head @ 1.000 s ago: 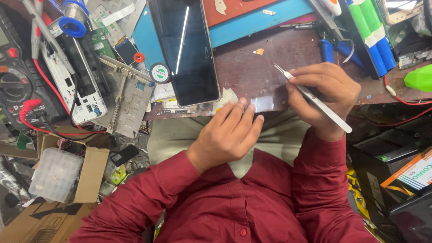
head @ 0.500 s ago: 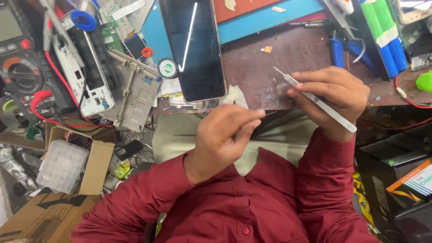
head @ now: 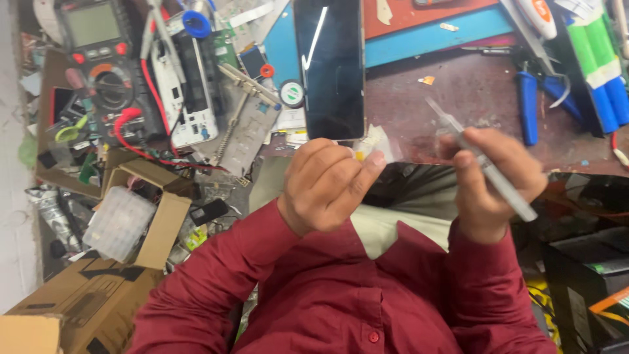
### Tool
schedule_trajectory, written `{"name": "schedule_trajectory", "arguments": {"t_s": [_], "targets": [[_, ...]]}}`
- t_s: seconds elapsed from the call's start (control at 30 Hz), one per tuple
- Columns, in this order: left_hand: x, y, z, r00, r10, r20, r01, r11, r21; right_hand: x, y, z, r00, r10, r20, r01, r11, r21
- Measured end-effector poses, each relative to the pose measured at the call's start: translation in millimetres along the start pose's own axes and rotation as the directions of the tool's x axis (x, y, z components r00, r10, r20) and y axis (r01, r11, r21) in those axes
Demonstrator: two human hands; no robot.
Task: The person uses tweezers to peel a protective liner from a small adhesive film and then folds the film. The person handles the film and tweezers throughout the clip.
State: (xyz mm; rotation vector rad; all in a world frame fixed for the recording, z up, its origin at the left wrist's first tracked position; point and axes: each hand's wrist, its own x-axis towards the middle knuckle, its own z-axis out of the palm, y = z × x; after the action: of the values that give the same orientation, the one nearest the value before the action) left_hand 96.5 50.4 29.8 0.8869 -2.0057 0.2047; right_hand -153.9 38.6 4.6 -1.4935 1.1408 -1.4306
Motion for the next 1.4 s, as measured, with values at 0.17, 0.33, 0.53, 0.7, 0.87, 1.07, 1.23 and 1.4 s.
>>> {"name": "schedule_trajectory", "arguments": {"t_s": [0.17, 0.33, 0.53, 0.7, 0.87, 1.07, 1.23, 1.4], "targets": [[1, -2, -8, 0.999, 0.022, -0.032, -0.016, 0.980, 0.196, -13, -7, 22, 0.988, -0.060, 0.145, 0.065, 0.997, -0.034], [0, 0, -11, 1.000, 0.029, -0.011, -0.026, 0.973, 0.227, -17, -8, 30, 0.977, -0.095, 0.189, 0.104, 0.994, -0.034], [-3, -3, -12, 0.998, 0.067, 0.009, -0.068, 0.965, 0.253, -21, -8, 37, 0.974, -0.107, 0.199, 0.108, 0.994, 0.006], [-5, 0, -10, 0.997, 0.078, 0.021, -0.081, 0.967, 0.241, -23, -4, 38, 0.972, -0.112, 0.207, 0.115, 0.993, -0.002], [-5, 4, -7, 0.996, 0.090, 0.012, -0.090, 0.965, 0.247, -31, 6, 39, 0.974, -0.104, 0.201, 0.098, 0.994, 0.041], [-6, 7, -4, 0.994, 0.108, 0.020, -0.110, 0.969, 0.222, -35, 15, 37, 0.971, -0.136, 0.194, 0.123, 0.989, 0.076], [-5, 9, -2, 0.994, 0.109, 0.011, -0.109, 0.970, 0.218, -34, 18, 39, 0.960, -0.206, 0.191, 0.193, 0.978, 0.083], [-4, 12, -1, 0.994, 0.106, 0.007, -0.105, 0.971, 0.213, -34, 18, 42, 0.950, -0.257, 0.180, 0.255, 0.966, 0.032]]}}
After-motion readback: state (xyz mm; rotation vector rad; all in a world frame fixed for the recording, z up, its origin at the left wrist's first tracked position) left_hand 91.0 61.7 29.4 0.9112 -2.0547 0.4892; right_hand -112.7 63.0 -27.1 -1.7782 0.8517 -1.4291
